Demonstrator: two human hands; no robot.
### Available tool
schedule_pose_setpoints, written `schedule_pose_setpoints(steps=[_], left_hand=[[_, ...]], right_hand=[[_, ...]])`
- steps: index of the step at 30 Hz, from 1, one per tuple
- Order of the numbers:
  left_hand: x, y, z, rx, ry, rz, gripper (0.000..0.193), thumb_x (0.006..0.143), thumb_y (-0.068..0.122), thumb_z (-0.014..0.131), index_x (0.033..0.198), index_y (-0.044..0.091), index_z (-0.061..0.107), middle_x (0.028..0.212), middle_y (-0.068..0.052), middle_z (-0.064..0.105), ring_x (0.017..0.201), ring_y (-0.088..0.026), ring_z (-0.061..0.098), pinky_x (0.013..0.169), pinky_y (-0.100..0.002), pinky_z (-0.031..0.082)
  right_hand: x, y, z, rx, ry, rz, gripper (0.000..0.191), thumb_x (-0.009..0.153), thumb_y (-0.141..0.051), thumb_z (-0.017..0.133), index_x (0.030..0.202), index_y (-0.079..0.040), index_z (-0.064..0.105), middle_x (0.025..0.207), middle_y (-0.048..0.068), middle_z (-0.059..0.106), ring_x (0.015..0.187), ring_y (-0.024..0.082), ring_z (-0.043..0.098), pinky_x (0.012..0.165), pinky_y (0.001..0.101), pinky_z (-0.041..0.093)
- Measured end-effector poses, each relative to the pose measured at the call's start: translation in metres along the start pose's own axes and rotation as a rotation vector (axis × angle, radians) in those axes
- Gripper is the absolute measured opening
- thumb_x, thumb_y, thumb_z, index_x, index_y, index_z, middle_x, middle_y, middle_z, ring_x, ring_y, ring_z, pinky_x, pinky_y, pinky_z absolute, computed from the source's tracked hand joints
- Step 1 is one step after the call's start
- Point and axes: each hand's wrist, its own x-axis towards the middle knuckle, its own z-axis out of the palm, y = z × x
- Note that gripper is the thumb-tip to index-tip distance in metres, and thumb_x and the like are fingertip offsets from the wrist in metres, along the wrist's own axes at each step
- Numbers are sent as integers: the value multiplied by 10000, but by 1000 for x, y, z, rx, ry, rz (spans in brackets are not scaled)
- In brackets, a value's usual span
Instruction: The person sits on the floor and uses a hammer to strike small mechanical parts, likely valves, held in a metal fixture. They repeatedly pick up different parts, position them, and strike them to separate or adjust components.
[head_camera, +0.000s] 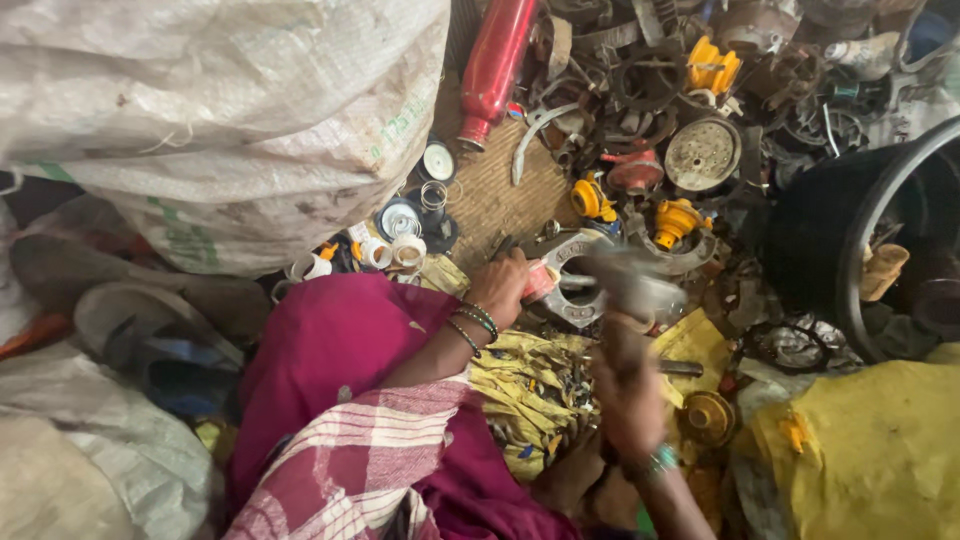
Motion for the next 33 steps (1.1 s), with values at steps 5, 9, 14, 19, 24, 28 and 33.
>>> schedule_pose_setpoints(steps=[5,9,14,19,24,28,33], left_hand=[[5,-8,9,-209,119,120,291,926,233,723,1026,-19,618,926,-266,710,862,-425,713,713,-514,561],[1,-14,29,-112,62,33,218,888,164,678,1026,3,626,949,-257,707,865,-413,728,697,-498,581],[11,-30,19,-24,8,106,289,763,65,693,1028,26,586,859,-197,724,863,-381,729,750,-498,560],[11,-23,-15,-126,102,170,309,805,49,754,1061,141,609,841,-153,728,841,-367,725,724,-507,530],[10,-13,-35,-293,148,161,572,601,68,845,1107,187,606,853,-147,720,839,-404,705,703,-514,526],[9,-6,-38,-216,139,66,564,625,40,807,1127,216,618,867,-119,735,843,-384,721,702,-509,537],[1,-1,-33,-158,110,8,459,738,164,846,1126,227,608,792,-128,721,791,-396,710,663,-540,511]], right_hand=[[20,58,22,-236,-123,39,467,921,-331,710,1217,-1,560,748,221,691,641,408,714,541,494,527],[21,42,-23,80,-89,456,318,996,-302,637,1093,-1,603,693,137,695,528,207,650,471,384,534],[29,-15,-53,180,67,199,257,993,-221,653,1121,-10,581,694,74,686,551,114,622,471,279,488],[21,-31,-45,426,32,228,209,1007,-203,631,1074,-13,572,727,55,662,565,97,608,479,260,501],[18,-28,-36,510,-13,276,194,1006,-198,617,1049,-18,560,704,53,649,548,105,610,473,267,508],[16,-38,-35,419,1,230,171,1000,-170,618,1024,-8,569,698,59,657,554,109,611,481,270,503],[5,-33,-35,310,29,160,183,972,-161,642,1028,-3,569,692,65,677,555,123,629,483,273,510]])
